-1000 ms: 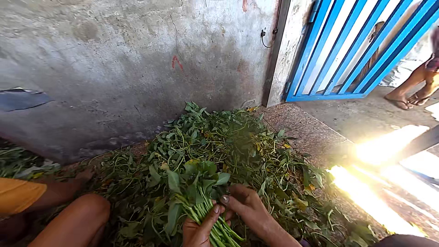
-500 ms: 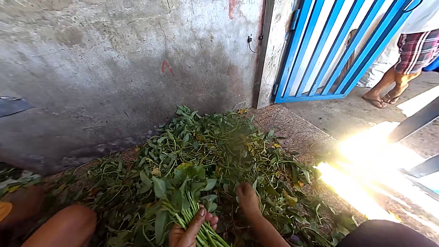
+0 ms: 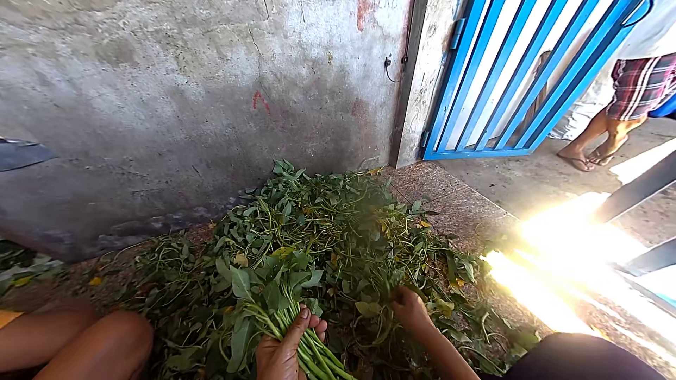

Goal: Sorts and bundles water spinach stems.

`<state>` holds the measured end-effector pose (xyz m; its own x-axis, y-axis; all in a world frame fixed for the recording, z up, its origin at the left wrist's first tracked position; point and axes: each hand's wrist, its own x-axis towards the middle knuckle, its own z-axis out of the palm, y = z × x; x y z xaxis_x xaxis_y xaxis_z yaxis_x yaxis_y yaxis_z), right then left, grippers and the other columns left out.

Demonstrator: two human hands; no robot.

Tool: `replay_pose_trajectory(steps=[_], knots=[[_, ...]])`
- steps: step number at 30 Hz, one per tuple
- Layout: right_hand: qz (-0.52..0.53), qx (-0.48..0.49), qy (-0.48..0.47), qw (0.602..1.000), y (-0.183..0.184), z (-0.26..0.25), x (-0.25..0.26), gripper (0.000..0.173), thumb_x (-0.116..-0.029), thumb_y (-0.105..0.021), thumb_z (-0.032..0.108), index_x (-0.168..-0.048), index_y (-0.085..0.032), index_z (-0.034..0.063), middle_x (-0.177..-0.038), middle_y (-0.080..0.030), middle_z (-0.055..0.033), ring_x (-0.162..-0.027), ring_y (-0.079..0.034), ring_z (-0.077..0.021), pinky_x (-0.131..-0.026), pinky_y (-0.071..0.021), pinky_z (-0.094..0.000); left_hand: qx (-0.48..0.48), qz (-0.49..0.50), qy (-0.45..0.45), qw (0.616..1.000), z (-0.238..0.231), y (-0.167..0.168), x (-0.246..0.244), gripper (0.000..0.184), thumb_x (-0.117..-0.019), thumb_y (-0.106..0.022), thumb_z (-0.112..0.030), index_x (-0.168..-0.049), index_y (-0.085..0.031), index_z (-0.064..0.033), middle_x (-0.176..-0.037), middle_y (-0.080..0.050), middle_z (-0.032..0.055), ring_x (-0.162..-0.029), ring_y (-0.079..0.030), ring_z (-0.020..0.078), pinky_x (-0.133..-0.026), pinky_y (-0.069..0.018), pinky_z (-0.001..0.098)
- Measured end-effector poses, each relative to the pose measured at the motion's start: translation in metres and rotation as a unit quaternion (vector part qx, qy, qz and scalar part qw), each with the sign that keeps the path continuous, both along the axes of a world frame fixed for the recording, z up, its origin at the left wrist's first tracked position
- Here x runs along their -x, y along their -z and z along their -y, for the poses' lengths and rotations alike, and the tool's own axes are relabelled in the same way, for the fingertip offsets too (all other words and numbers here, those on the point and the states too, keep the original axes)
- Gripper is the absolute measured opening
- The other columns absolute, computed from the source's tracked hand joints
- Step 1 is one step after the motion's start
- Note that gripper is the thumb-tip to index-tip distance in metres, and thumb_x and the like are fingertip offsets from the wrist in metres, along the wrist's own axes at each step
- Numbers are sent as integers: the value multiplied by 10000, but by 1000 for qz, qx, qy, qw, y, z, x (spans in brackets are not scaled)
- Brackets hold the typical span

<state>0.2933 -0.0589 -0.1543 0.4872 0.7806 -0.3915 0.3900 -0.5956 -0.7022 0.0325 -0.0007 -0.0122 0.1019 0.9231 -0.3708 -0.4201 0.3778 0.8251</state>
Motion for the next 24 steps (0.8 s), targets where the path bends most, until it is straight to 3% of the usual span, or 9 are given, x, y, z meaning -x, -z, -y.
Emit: replay_pose_trajectory(steps=[3, 5, 8, 11, 12, 14, 16, 19, 24], knots=[[-173, -44, -130, 975, 4, 0, 0, 332, -968, -659, 129, -1268, -672, -13, -1206, -701, -174, -1076, -693, -254, -987, -548, -447, 7, 1, 3, 1000, 0, 0, -2, 107, -1014, -571, 20, -1096, -608, 78, -764, -713, 189, -651, -732, 298, -624, -647, 424], [-213, -64, -14, 975, 14, -5, 4, 331, -979, -573, 50, -1297, -630, -21, -1257, -666, -197, -1022, -713, -283, -913, -595, -470, 9, 3, 0, 1000, 1, 0, -3, 108, -1012, -579, 16, -1096, -607, 77, -767, -712, 191, -652, -733, 299, -621, -647, 427], [-94, 19, 180, 979, 40, -20, 1, 329, -1001, -573, 127, -1311, -590, 16, -1178, -693, -204, -927, -749, -327, -829, -629, -516, 18, -12, -8, 1000, 5, -12, -6, 91, -1006, -575, 39, -1085, -602, 76, -751, -708, 181, -633, -728, 282, -606, -645, 407], [-59, 110, 179, 976, 49, -27, -3, 428, -1044, -538, 368, -1271, -642, 20, -1171, -713, -193, -1051, -721, -328, -943, -566, -531, 97, -108, 19, 989, 12, -66, -16, 81, -1045, -482, 38, -1018, -537, -16, -693, -638, 61, -599, -684, 162, -628, -619, 293], [-87, 116, 196, 970, 52, -30, -3, 468, -1078, -443, 401, -1253, -649, 18, -1123, -734, -170, -1001, -739, -297, -905, -587, -497, 74, -86, 5, 994, 11, -50, -14, 66, -1029, -514, 49, -1025, -572, 18, -695, -673, 98, -593, -703, 198, -607, -631, 326], [-220, 81, 301, 925, 56, -36, 1, 530, -1117, -305, 428, -1269, -566, -7, -956, -735, -159, -761, -746, -255, -687, -623, -422, 26, -25, 1, 999, 4, -7, -6, 83, -1004, -579, 37, -1076, -601, 73, -752, -708, 182, -633, -728, 288, -609, -644, 417], [-347, 52, 366, 862, 49, -36, 5, 383, -1113, -368, 320, -1330, -458, 18, -886, -683, -167, -639, -678, -237, -557, -562, -373, 18, -11, 6, 1000, 1, 4, -6, 101, -1000, -595, 23, -1090, -594, 68, -768, -708, 186, -649, -731, 301, -612, -645, 435], [-382, 74, 313, 866, 49, -26, 7, 288, -1025, -579, 145, -1277, -503, 28, -837, -666, -130, -627, -663, -199, -551, -562, -325, 30, -10, 4, 999, 1, 1, -10, 106, -994, -605, 27, -1093, -596, 64, -767, -706, 187, -646, -729, 301, -610, -645, 435], [-497, 14, 401, 769, 62, -16, 9, 300, -1088, -400, 296, -1166, -522, 34, -864, -635, -135, -661, -650, -210, -572, -565, -339, 30, -7, 16, 999, 2, 4, -13, 101, -1000, -598, 21, -1087, -593, 74, -755, -706, 194, -633, -727, 301, -596, -642, 434]])
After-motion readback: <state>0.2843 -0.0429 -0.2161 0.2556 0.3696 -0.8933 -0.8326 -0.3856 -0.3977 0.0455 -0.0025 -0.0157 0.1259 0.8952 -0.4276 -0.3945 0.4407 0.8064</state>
